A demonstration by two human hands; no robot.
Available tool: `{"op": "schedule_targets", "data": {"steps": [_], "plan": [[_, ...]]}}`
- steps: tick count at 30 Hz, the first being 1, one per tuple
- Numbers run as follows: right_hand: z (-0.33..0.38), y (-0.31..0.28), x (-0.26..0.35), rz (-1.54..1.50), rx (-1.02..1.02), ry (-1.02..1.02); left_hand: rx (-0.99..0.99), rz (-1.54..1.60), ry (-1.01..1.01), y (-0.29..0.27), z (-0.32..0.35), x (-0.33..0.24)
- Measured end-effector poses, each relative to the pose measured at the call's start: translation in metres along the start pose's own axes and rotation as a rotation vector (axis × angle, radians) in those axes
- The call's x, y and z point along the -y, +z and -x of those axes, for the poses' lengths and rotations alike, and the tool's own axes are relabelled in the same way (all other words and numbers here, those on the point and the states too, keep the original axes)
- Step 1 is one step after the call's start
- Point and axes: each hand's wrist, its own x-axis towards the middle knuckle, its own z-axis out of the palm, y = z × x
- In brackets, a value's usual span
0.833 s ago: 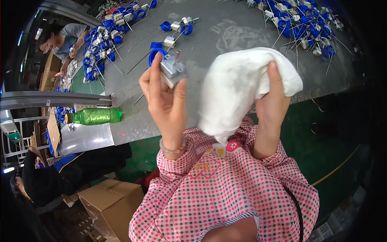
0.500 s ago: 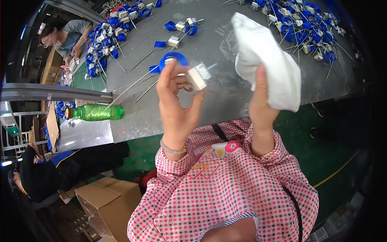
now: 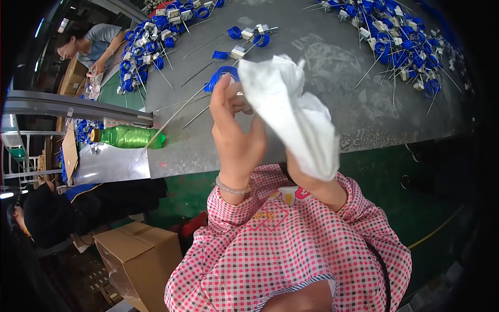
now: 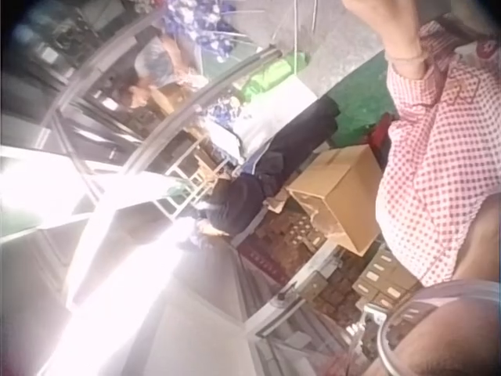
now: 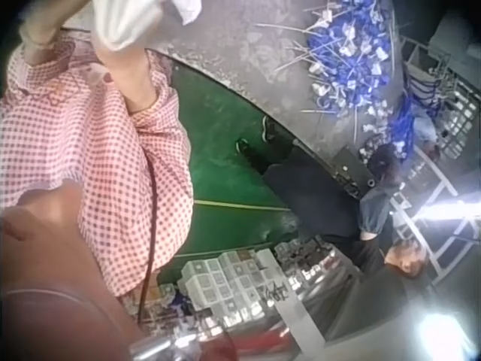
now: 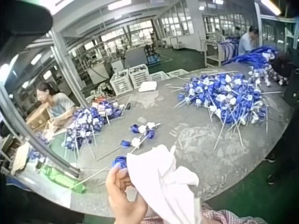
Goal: Cleaning small mechanical components with a cloth and a cleaning agent.
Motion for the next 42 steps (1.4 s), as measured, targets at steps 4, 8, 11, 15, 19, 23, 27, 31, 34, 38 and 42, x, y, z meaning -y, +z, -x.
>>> {"op": "schedule_targets", "data": {"steps": [4, 8, 11, 15, 19, 23, 27, 31, 34, 38, 42], "plan": [[-0.003, -0.003, -0.007, -0.636, -0.442, 0.534, 0.016, 0.069, -0.033, -0.004, -0.003, 0.003], [-0.021, -0.005, -0.012, -0.565, -0.454, 0.417, -0.002, 0.116, -0.018, -0.006, 0.001, -0.002], [-0.022, 0.007, -0.013, 0.082, -0.087, 0.057, 0.025, 0.101, 0.007, -0.004, 0.005, -0.007], [-0.017, 0.020, -0.009, -0.284, 0.044, 0.014, -0.068, 0.056, -0.011, -0.002, 0.005, -0.001], [0.011, 0.013, -0.004, -0.199, 0.194, 0.162, -0.059, 0.029, -0.065, -0.003, 0.002, 0.003], [0.002, 0.004, -0.006, -0.340, -0.148, 0.301, -0.098, 0.045, -0.043, -0.007, -0.004, 0.011], [-0.019, -0.003, -0.011, -0.455, -0.327, 0.551, -0.059, 0.119, -0.010, -0.008, -0.001, 0.008], [-0.020, 0.012, -0.010, -0.174, -0.062, 0.219, 0.007, 0.145, 0.002, -0.003, 0.008, 0.002], [-0.012, 0.023, 0.000, -0.291, 0.018, 0.213, -0.059, 0.046, 0.059, -0.003, 0.007, 0.001], [-0.005, 0.017, 0.005, -0.486, 0.134, 0.245, -0.080, 0.010, -0.007, -0.004, 0.006, 0.004], [0.003, -0.002, 0.000, -0.011, 0.085, 0.096, -0.106, 0.031, -0.060, -0.007, 0.004, 0.012]]}}
